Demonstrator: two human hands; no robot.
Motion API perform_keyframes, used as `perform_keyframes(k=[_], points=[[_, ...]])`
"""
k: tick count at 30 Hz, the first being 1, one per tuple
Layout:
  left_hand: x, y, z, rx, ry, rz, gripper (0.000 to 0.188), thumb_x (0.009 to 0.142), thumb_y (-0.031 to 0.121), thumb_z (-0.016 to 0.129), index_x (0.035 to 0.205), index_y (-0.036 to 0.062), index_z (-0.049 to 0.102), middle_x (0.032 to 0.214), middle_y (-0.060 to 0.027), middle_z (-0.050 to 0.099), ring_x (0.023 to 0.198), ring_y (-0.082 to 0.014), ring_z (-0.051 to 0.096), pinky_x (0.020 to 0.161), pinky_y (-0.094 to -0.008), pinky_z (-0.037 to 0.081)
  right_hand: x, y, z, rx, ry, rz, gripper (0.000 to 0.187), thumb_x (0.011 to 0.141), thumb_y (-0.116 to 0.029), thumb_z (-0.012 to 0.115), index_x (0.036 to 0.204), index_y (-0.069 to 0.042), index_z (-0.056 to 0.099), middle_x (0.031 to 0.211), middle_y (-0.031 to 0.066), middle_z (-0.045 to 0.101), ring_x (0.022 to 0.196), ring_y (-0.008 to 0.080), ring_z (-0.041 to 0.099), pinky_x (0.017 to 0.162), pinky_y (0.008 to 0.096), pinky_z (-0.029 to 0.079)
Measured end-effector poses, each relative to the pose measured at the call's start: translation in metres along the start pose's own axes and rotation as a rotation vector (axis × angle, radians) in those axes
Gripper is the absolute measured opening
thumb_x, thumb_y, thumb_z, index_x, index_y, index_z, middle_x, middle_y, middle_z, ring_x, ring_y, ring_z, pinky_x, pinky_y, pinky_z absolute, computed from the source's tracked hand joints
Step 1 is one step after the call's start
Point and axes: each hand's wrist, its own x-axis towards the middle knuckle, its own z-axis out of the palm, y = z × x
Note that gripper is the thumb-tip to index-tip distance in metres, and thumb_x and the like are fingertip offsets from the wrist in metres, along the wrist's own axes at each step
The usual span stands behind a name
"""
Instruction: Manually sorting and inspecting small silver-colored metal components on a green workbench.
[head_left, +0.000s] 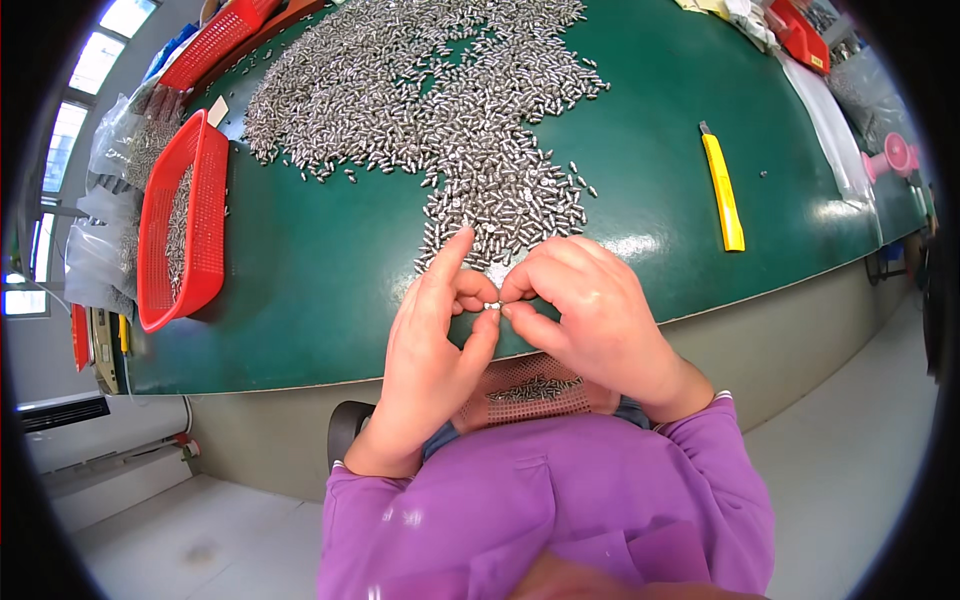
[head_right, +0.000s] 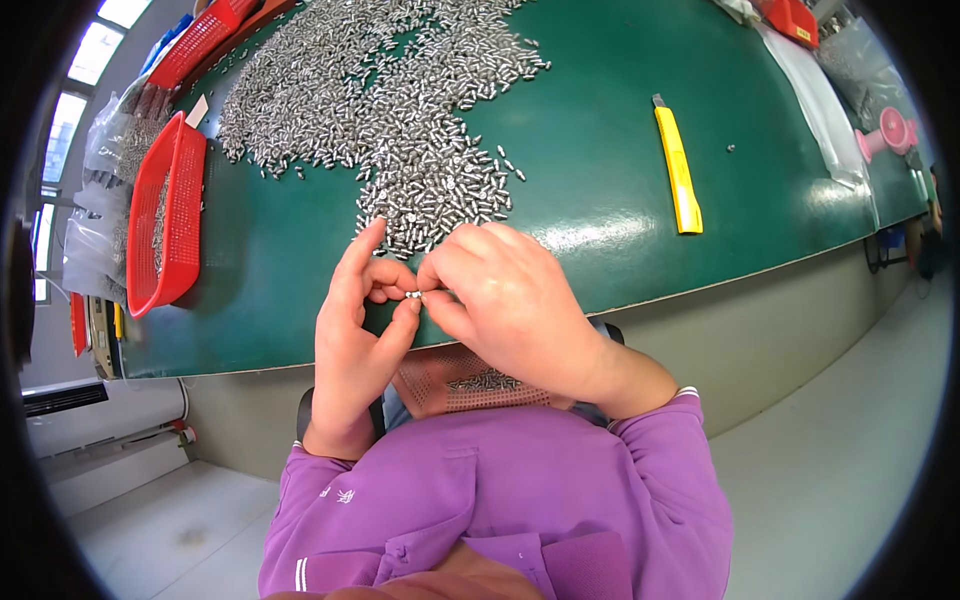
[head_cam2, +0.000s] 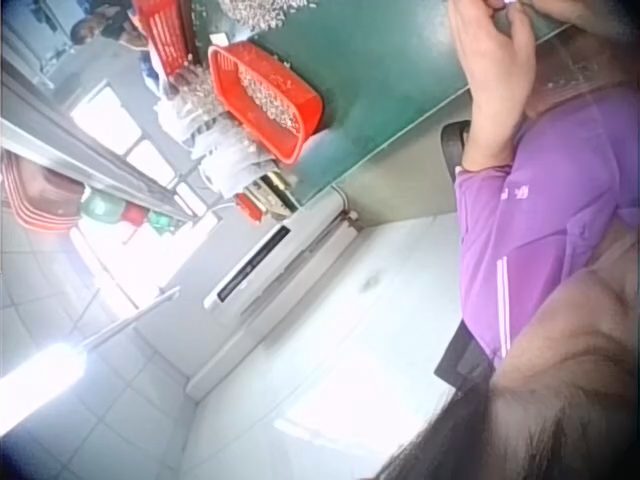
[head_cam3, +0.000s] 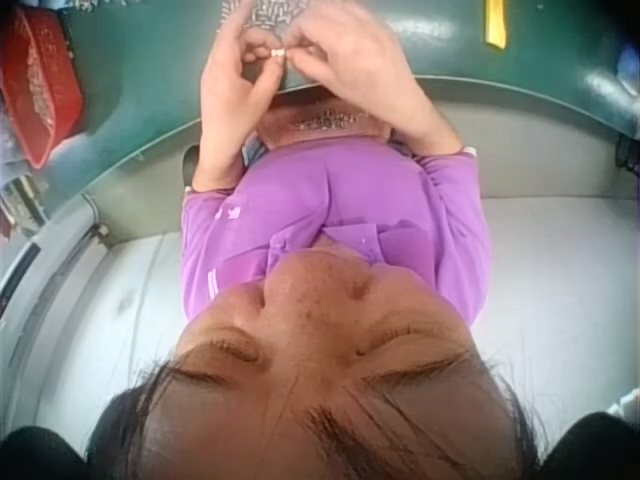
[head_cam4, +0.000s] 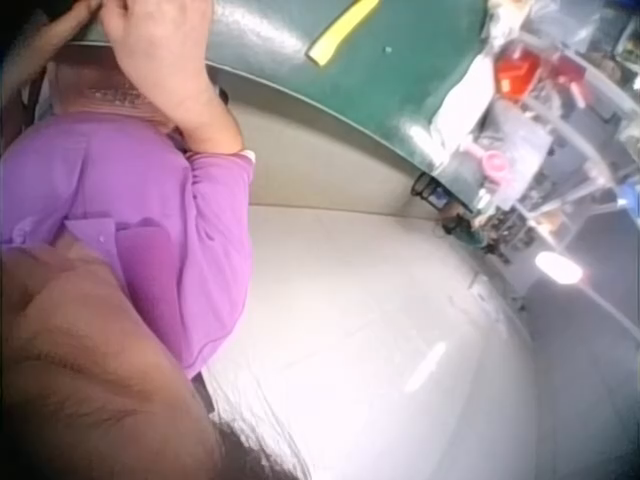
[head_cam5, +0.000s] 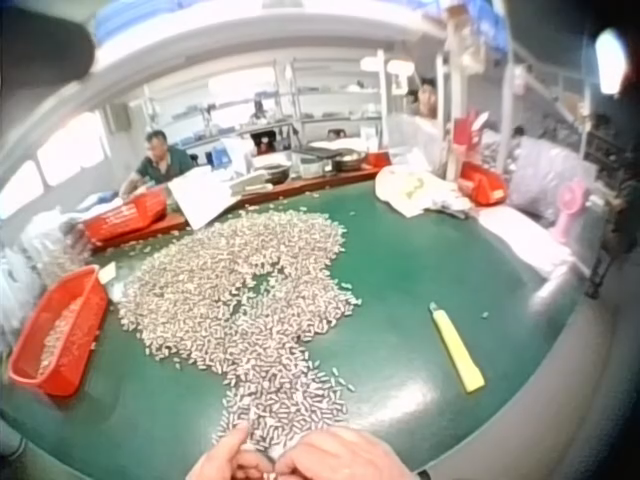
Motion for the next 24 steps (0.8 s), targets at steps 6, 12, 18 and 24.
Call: perform_keyframes(k=[6, 12, 18, 24], points=[[-0.0009, -0.001, 0.0036, 0.001, 0.03, 0.019, 0.072, 0.082, -0.014, 0.063, 0.149, 0.001, 0.043, 0.091, -0.0014, 0.062, 0.084, -0.0092, 0.056, 0.08, -0.0247, 0.046, -0.0009, -0.0016, 0.0014, -0.036, 0.01, -0.012, 0.014, 0.077, -0.004, 0.07, 0.085, -0.006, 0.06, 0.083, 0.0085, 0.058, 0.078, 0.0297, 0.058, 0.069, 0.0424, 0.048], [0.0014, 0.0003, 0.0027, 0.045, 0.028, 0.042, 0.076, 0.079, -0.014, 0.064, 0.149, 0.0, 0.041, 0.09, -0.0071, 0.063, 0.085, -0.0207, 0.061, 0.077, -0.0343, 0.053, 0.0018, 0.0006, -0.0005, -0.067, -0.036, -0.027, 0.014, 0.077, -0.004, 0.071, 0.086, -0.006, 0.061, 0.084, 0.0078, 0.059, 0.08, 0.0284, 0.06, 0.07, 0.0412, 0.049], [0.0011, -0.0005, 0.0018, 0.047, 0.025, 0.035, 0.076, 0.079, -0.013, 0.064, 0.15, 0.0001, 0.04, 0.091, -0.007, 0.064, 0.085, -0.0206, 0.061, 0.078, -0.0338, 0.052, -0.0005, 0.0019, -0.0011, -0.037, -0.022, -0.036, 0.015, 0.078, -0.004, 0.072, 0.09, -0.005, 0.063, 0.085, 0.0084, 0.059, 0.081, 0.029, 0.06, 0.072, 0.0412, 0.049], [-0.0006, -0.0042, 0.0027, 0.019, 0.034, 0.026, 0.074, 0.081, -0.014, 0.064, 0.15, 0.0013, 0.042, 0.093, -0.0021, 0.063, 0.086, -0.01, 0.057, 0.081, -0.025, 0.045, -0.001, -0.0022, -0.0033, -0.062, -0.012, -0.061, 0.013, 0.08, -0.003, 0.069, 0.09, -0.003, 0.06, 0.085, 0.0104, 0.056, 0.081, 0.0305, 0.057, 0.073, 0.0424, 0.048]])
